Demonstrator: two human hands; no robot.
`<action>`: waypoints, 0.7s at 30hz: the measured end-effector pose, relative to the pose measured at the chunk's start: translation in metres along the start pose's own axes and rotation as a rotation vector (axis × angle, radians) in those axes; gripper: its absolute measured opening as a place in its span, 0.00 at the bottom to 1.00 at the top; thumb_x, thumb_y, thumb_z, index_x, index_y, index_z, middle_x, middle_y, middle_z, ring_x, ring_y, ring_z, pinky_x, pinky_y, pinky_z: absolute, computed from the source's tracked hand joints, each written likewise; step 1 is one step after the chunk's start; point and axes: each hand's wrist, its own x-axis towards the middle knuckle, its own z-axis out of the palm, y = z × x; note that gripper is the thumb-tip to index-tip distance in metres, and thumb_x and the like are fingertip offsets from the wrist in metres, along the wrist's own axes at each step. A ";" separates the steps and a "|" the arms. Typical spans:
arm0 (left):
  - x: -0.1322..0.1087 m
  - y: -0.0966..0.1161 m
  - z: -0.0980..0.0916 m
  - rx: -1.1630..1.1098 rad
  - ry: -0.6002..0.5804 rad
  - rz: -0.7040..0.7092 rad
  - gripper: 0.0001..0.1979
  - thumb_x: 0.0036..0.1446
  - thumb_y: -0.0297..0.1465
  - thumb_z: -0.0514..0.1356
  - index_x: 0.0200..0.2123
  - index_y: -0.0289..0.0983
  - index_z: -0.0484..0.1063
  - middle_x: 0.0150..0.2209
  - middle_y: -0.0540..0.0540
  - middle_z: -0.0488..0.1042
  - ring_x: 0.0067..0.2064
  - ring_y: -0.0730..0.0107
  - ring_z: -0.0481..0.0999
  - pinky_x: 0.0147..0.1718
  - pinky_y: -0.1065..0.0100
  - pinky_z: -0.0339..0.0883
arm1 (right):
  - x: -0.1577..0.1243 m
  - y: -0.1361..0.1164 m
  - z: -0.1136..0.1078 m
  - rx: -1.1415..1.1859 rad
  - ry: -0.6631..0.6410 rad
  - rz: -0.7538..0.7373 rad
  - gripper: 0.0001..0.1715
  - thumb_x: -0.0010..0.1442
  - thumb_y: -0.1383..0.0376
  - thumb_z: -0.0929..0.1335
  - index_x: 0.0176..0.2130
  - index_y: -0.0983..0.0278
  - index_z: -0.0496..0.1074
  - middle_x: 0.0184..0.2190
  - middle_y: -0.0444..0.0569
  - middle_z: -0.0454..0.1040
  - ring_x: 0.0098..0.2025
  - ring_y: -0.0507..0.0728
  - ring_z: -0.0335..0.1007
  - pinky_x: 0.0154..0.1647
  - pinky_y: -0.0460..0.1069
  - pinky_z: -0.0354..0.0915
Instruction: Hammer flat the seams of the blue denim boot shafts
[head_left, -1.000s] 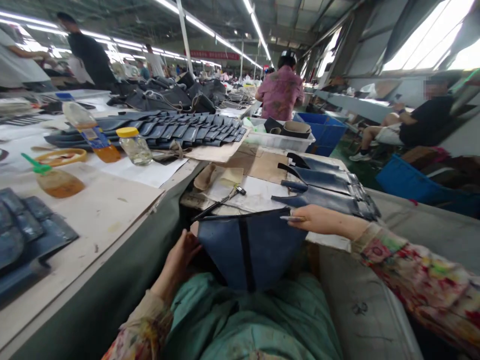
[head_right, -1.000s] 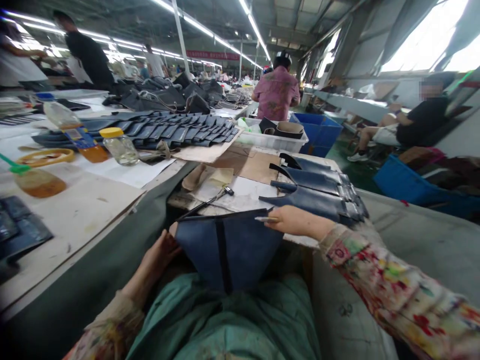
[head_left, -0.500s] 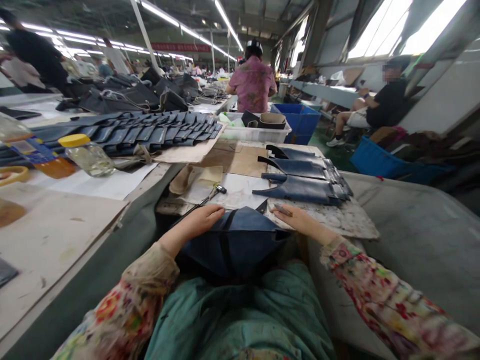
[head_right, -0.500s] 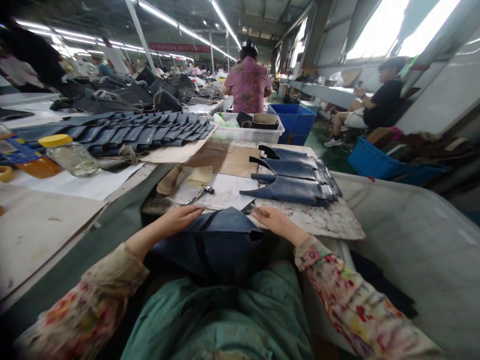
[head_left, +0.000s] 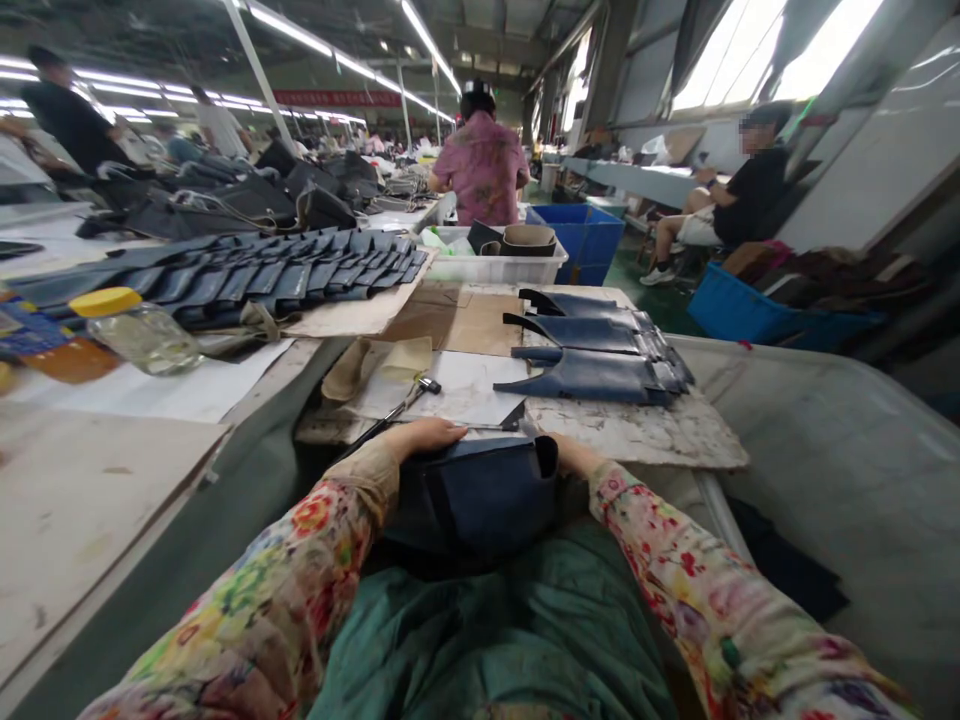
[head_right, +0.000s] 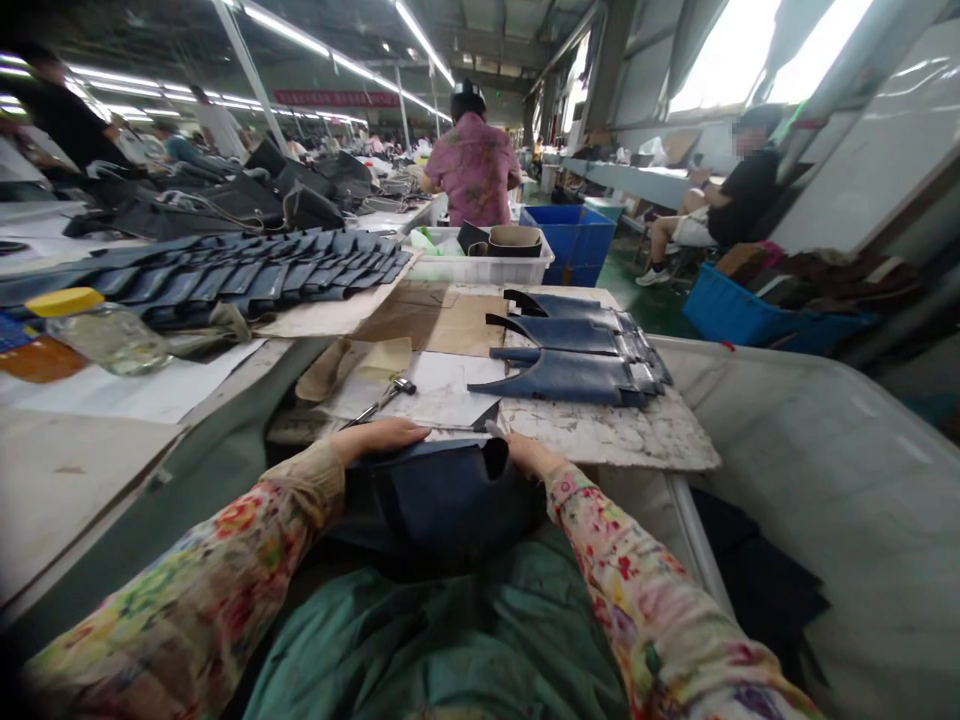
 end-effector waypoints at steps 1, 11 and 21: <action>-0.005 -0.001 -0.002 -0.020 0.003 0.021 0.31 0.58 0.48 0.41 0.48 0.32 0.72 0.50 0.39 0.74 0.51 0.59 0.73 0.50 0.66 0.62 | -0.007 0.002 -0.007 -0.005 0.028 -0.018 0.23 0.53 0.47 0.67 0.30 0.65 0.73 0.22 0.50 0.72 0.28 0.56 0.69 0.27 0.48 0.64; -0.020 0.013 0.002 -0.109 -0.013 0.166 0.30 0.58 0.49 0.43 0.52 0.37 0.70 0.57 0.46 0.68 0.57 0.63 0.68 0.56 0.68 0.55 | -0.056 -0.007 -0.017 -0.236 0.135 -0.463 0.14 0.49 0.66 0.67 0.38 0.63 0.74 0.36 0.47 0.73 0.41 0.56 0.67 0.43 0.48 0.61; -0.047 0.041 0.022 -0.112 0.367 0.219 0.24 0.61 0.42 0.45 0.51 0.36 0.69 0.53 0.42 0.71 0.55 0.61 0.69 0.55 0.62 0.59 | -0.006 0.040 0.030 -0.037 0.173 -0.302 0.09 0.48 0.69 0.63 0.30 0.66 0.72 0.22 0.44 0.72 0.28 0.54 0.69 0.31 0.47 0.65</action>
